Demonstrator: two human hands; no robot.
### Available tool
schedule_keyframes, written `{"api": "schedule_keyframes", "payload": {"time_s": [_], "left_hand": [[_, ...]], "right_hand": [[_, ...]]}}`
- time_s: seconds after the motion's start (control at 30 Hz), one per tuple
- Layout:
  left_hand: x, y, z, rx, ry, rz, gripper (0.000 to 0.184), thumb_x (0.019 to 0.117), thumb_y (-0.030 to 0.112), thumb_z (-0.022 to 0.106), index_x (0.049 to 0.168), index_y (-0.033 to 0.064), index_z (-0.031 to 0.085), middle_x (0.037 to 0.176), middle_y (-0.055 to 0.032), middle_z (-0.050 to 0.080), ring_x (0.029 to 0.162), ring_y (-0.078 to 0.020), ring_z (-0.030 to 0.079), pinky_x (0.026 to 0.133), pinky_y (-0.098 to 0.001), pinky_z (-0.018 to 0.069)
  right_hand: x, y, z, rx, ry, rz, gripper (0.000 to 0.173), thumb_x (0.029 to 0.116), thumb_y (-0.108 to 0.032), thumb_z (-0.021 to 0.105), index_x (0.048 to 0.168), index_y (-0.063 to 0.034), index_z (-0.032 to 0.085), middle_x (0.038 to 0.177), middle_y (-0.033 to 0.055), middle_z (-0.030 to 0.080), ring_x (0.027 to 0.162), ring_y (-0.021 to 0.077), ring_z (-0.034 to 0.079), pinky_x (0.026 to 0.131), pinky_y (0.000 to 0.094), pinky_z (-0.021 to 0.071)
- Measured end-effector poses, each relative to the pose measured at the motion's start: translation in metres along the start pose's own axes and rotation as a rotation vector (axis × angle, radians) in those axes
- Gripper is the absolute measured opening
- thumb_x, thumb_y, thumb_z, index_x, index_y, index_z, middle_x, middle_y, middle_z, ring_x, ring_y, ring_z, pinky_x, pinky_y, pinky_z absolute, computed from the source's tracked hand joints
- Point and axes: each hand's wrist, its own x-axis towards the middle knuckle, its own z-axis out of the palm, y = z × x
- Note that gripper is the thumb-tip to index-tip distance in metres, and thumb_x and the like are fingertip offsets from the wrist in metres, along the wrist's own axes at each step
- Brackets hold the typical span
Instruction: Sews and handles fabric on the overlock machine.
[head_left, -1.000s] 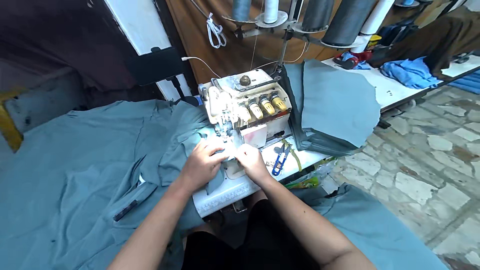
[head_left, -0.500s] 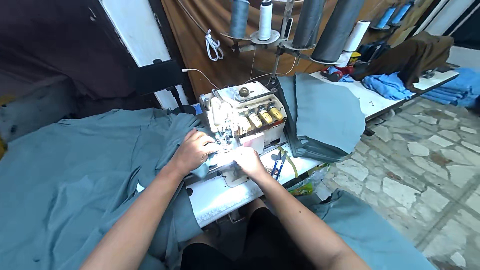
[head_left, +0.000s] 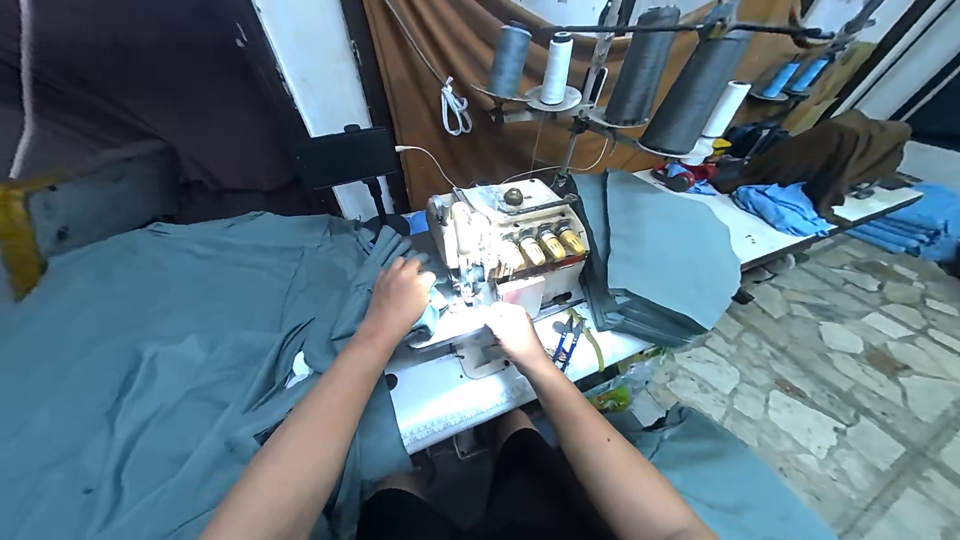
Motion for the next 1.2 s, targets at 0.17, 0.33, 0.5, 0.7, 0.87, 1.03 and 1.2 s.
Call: {"api": "schedule_keyframes", "payload": {"time_s": [0.17,0.33,0.5,0.7,0.87,1.03,1.2], "left_hand": [[-0.019,0.024,-0.019,0.029,-0.121,-0.271,0.017,0.0968,-0.001,0.060,0.107,-0.0056,0.072,0.118,-0.0302,0.064,0.116,-0.0495,0.060,0.088,-0.0612,0.0517],[-0.059,0.061,-0.059,-0.012,-0.401,-0.487,0.031,0.1045,0.007,0.046,0.125,-0.0048,0.065,0.129,-0.0289,0.061,0.120,-0.0459,0.061,0.097,-0.0597,0.0485],[-0.087,0.099,-0.069,-0.180,-0.539,-0.208,0.033,0.1039,0.009,0.047,0.126,-0.0071,0.065,0.123,-0.0286,0.064,0.119,-0.0443,0.062,0.100,-0.0582,0.0467],[-0.066,0.107,0.008,-0.372,-0.262,0.128,0.036,0.1046,0.011,0.047,0.133,-0.0063,0.062,0.126,-0.0272,0.065,0.122,-0.0408,0.061,0.105,-0.0492,0.0471],[-0.113,0.110,0.023,-0.371,-0.020,0.240,0.031,0.0971,0.017,0.063,0.119,-0.0021,0.072,0.117,-0.0215,0.071,0.117,-0.0385,0.065,0.103,-0.0509,0.0503],[-0.209,0.041,0.003,-0.126,0.464,-0.106,0.033,0.0951,0.025,0.055,0.107,0.0007,0.075,0.116,-0.0235,0.070,0.120,-0.0453,0.062,0.103,-0.0591,0.0472],[-0.285,-0.005,0.001,-0.094,0.599,-0.554,0.060,0.0873,0.029,0.062,0.123,-0.0183,0.053,0.128,-0.0427,0.054,0.125,-0.0558,0.051,0.107,-0.0611,0.0391]], "right_hand": [[-0.002,-0.002,-0.002,0.001,-0.009,0.000,0.021,0.1022,-0.010,0.057,0.094,0.0073,0.067,0.083,0.0077,0.061,0.076,0.0093,0.054,0.073,0.0277,0.0464],[-0.014,-0.005,-0.006,-0.166,0.058,-0.120,0.025,0.0994,-0.017,0.062,0.086,0.0039,0.061,0.076,0.0063,0.054,0.072,0.0132,0.051,0.071,0.0330,0.0439],[-0.046,0.003,-0.003,-0.074,-0.117,-0.440,0.038,0.1040,-0.024,0.050,0.116,0.0060,0.069,0.085,0.0083,0.068,0.073,0.0092,0.059,0.072,0.0278,0.0504],[-0.016,0.008,-0.026,-0.357,0.031,-0.372,0.031,0.1011,-0.009,0.049,0.101,0.0074,0.075,0.095,0.0222,0.074,0.095,0.0325,0.071,0.089,0.0494,0.0522],[-0.036,0.026,-0.023,-0.355,-0.037,-0.309,0.039,0.1058,-0.021,0.045,0.101,0.0037,0.074,0.090,0.0164,0.073,0.089,0.0243,0.069,0.084,0.0452,0.0521],[-0.086,0.032,0.003,-0.535,-0.030,-0.603,0.023,0.0942,-0.017,0.063,0.103,0.0010,0.075,0.114,0.0261,0.068,0.104,0.0437,0.067,0.087,0.0588,0.0535],[-0.110,0.020,0.067,-0.456,-0.302,-0.888,0.016,0.0945,-0.015,0.063,0.101,-0.0049,0.074,0.105,0.0191,0.071,0.096,0.0367,0.070,0.081,0.0508,0.0569]]}}
